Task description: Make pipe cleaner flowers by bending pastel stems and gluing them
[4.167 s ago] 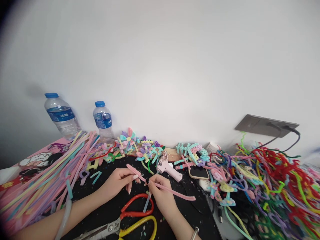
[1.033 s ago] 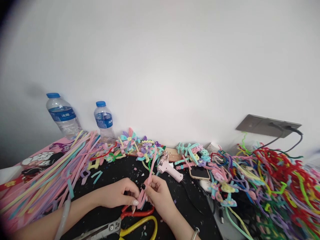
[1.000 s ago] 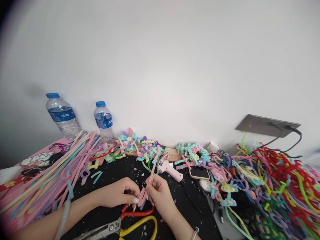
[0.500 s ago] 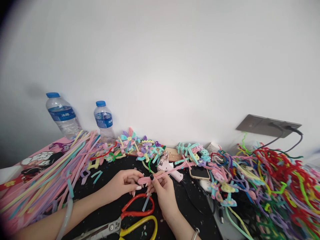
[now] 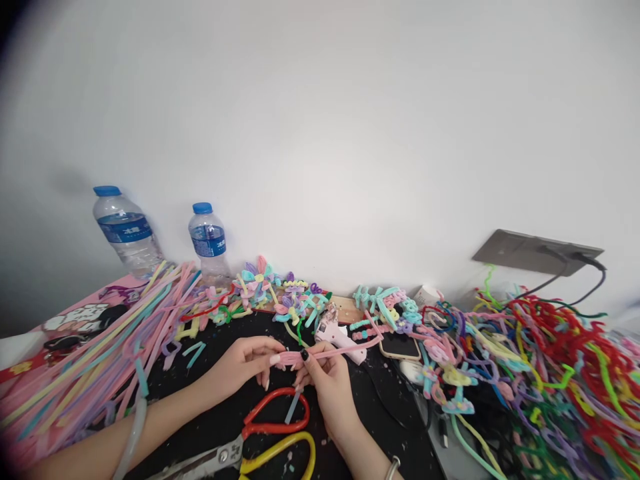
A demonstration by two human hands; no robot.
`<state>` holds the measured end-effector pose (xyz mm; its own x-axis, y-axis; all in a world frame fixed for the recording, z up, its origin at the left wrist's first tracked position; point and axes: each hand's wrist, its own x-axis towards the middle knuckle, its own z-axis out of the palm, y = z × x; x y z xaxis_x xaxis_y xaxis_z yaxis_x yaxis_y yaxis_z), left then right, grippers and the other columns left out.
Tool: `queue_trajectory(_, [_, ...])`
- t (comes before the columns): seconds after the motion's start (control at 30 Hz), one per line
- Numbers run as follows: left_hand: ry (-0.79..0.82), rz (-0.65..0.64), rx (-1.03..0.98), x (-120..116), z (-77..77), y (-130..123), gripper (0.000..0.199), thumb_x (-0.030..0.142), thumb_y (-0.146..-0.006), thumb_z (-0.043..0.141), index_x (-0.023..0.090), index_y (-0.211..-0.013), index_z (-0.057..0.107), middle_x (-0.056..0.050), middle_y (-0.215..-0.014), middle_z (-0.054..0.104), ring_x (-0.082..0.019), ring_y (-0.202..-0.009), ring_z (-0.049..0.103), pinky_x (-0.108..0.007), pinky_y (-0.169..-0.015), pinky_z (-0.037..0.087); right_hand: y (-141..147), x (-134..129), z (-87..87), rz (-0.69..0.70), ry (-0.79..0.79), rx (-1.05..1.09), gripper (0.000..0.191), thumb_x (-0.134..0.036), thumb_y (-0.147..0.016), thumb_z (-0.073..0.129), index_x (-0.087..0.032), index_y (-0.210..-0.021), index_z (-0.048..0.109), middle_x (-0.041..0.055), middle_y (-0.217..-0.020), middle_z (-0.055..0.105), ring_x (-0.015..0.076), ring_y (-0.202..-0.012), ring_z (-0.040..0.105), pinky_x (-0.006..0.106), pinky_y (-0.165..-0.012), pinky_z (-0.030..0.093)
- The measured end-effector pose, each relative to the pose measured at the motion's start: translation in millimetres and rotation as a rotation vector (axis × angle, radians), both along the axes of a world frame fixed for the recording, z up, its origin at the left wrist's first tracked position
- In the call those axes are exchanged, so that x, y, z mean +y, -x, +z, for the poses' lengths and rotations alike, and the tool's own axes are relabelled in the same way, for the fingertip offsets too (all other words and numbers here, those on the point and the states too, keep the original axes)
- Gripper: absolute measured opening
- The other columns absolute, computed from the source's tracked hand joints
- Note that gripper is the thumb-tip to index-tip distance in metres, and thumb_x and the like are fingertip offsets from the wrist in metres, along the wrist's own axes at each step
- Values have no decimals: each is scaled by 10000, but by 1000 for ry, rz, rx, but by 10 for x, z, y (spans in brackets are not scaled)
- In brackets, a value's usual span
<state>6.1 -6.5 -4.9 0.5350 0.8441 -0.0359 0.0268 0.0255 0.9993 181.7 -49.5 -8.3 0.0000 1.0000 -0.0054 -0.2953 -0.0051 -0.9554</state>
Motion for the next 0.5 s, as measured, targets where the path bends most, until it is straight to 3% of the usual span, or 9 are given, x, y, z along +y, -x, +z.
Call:
queue_trajectory(0.17, [-48, -35, 45, -2, 55, 4, 353, 421, -821, 488, 100, -804, 633, -4, -617, 587, -91, -458, 522, -203, -464, 373, 12, -14, 27, -12, 7, -155, 240, -365, -739, 668, -149, -710, 566, -54, -511, 507, 39, -365, 342, 166, -342, 258])
queue_trajectory(0.33, [-84, -127, 90, -9, 49, 6, 301, 379, -784, 553, 100, -742, 658, 3, -592, 571, -99, -516, 495, -206, -506, 377, 21, -28, 22, 102, 9, -193, 242, -363, -700, 700, -135, -725, 621, 8, -628, 601, 113, -539, 528, 219, -496, 405])
queue_trajectory(0.5, [-66, -154, 118, -13, 29, 7, 257, 342, -758, 583, 104, -713, 669, -1, -581, 584, -114, -567, 498, -208, -547, 377, 28, -25, 9, 118, 18, -210, 220, -335, -690, 713, -135, -725, 631, -8, -590, 590, 96, -503, 501, 210, -485, 391])
